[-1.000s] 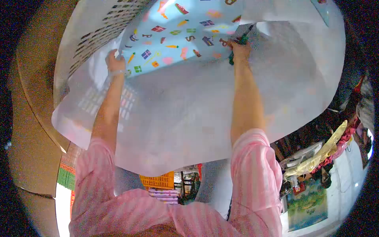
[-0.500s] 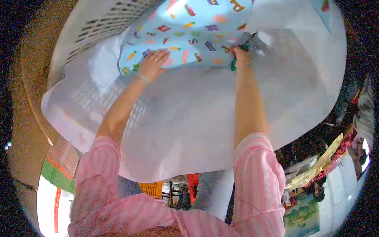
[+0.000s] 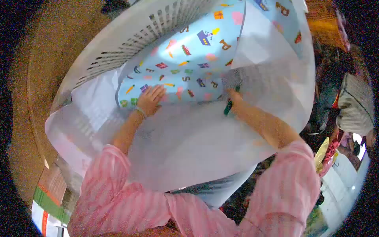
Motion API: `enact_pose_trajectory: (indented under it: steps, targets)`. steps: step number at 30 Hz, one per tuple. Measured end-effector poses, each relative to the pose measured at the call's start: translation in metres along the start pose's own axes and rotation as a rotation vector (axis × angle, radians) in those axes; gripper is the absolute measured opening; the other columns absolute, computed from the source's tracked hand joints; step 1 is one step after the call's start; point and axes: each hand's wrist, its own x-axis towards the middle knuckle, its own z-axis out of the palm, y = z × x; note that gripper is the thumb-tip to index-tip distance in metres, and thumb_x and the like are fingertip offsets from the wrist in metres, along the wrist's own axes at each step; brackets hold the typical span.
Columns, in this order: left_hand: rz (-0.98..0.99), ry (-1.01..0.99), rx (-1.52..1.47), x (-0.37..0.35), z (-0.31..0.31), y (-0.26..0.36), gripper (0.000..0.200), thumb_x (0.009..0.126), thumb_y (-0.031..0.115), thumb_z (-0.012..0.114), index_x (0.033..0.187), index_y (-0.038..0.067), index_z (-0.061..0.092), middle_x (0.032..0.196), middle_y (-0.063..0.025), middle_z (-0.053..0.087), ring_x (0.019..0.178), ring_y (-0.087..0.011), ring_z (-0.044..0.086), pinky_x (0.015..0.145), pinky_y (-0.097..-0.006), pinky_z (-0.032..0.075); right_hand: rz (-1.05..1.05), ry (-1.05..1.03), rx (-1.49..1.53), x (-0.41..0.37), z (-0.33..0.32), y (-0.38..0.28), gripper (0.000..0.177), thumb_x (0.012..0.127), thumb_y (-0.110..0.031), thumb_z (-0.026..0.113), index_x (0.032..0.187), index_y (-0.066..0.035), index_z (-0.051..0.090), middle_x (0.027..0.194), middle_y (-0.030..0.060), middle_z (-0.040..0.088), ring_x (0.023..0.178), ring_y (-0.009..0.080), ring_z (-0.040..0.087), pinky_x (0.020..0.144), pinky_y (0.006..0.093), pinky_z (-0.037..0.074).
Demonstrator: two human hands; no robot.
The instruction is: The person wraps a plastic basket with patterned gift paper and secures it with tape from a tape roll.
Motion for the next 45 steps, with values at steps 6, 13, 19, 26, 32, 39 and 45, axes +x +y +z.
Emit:
enact_pose_trajectory:
  steps: [6, 13, 19, 26, 32, 39, 45]
  targets:
    - [-0.029, -0.06, 0.082, -0.007, 0.001, -0.004, 0.081, 0.069, 0.039, 0.065, 0.135, 0.011, 0.027, 0.141, -0.0039, 0.025, 0.13, -0.0179, 0.024, 0.105, -0.0391, 0.022, 0.395, -0.344, 0.152, -0.144, 0.044, -0.012, 0.026, 0.075, -0.029, 0.063, 0.084, -0.007, 0.052, 0.068, 0.003, 0.046, 0.06, 0.0186, 0.046, 0.056, 0.031, 0.042]
    - [0.09, 0.075, 0.213, -0.023, 0.019, -0.032, 0.071, 0.072, 0.037, 0.062, 0.132, 0.011, 0.033, 0.14, -0.0046, 0.027, 0.128, -0.0186, 0.027, 0.105, -0.0363, 0.021, -1.163, -0.738, -1.239, -0.16, 0.153, -0.033, 0.036, 0.08, -0.031, 0.062, 0.101, -0.006, 0.047, 0.074, 0.0104, 0.056, 0.067, 0.0191, 0.057, 0.059, 0.0322, 0.045]
    - [-0.66, 0.396, 0.015, -0.067, 0.017, -0.027, 0.03, 0.079, 0.025, 0.055, 0.107, 0.014, 0.054, 0.113, -0.0053, 0.051, 0.104, -0.0238, 0.046, 0.088, -0.039, 0.036, -1.4, -0.512, -1.323, -0.148, 0.264, -0.029, 0.031, 0.083, -0.031, 0.056, 0.099, -0.007, 0.045, 0.063, 0.0122, 0.057, 0.054, 0.0267, 0.058, 0.051, 0.0381, 0.045]
    - [-1.054, 0.862, -0.616, -0.089, 0.031, -0.096, 0.022, 0.077, 0.013, 0.056, 0.099, 0.008, 0.059, 0.103, -0.0116, 0.057, 0.097, -0.0315, 0.052, 0.088, -0.0404, 0.04, -1.761, -0.448, -1.172, -0.096, 0.29, 0.008, 0.026, 0.084, -0.021, 0.05, 0.105, -0.009, 0.042, 0.086, 0.0146, 0.059, 0.07, 0.0323, 0.061, 0.054, 0.0438, 0.046]
    - [-1.226, 0.305, -0.8, -0.075, 0.034, -0.165, 0.028, 0.077, 0.018, 0.06, 0.102, 0.004, 0.062, 0.095, -0.0159, 0.062, 0.084, -0.0267, 0.06, 0.077, -0.0349, 0.046, -1.841, -0.365, -1.493, -0.094, 0.296, 0.012, 0.027, 0.081, -0.02, 0.053, 0.104, -0.01, 0.043, 0.081, 0.0103, 0.06, 0.067, 0.0297, 0.061, 0.051, 0.042, 0.047]
    - [-1.153, 0.447, -1.291, -0.077, 0.042, -0.171, 0.035, 0.075, 0.024, 0.068, 0.1, 0.0, 0.063, 0.095, -0.0083, 0.064, 0.08, -0.018, 0.059, 0.073, -0.0296, 0.047, -2.099, -0.326, -1.39, -0.069, 0.318, 0.025, 0.026, 0.074, -0.015, 0.055, 0.096, -0.008, 0.044, 0.075, 0.0074, 0.061, 0.068, 0.0263, 0.061, 0.068, 0.0394, 0.047]
    - [-1.184, 0.389, -0.808, -0.066, 0.033, -0.165, 0.04, 0.071, 0.035, 0.068, 0.1, 0.007, 0.064, 0.092, -0.0104, 0.064, 0.085, -0.0221, 0.06, 0.08, -0.0308, 0.045, -1.955, -0.346, -1.519, -0.07, 0.323, 0.025, 0.024, 0.072, -0.014, 0.054, 0.093, -0.009, 0.045, 0.076, 0.0056, 0.062, 0.067, 0.0239, 0.061, 0.074, 0.036, 0.045]
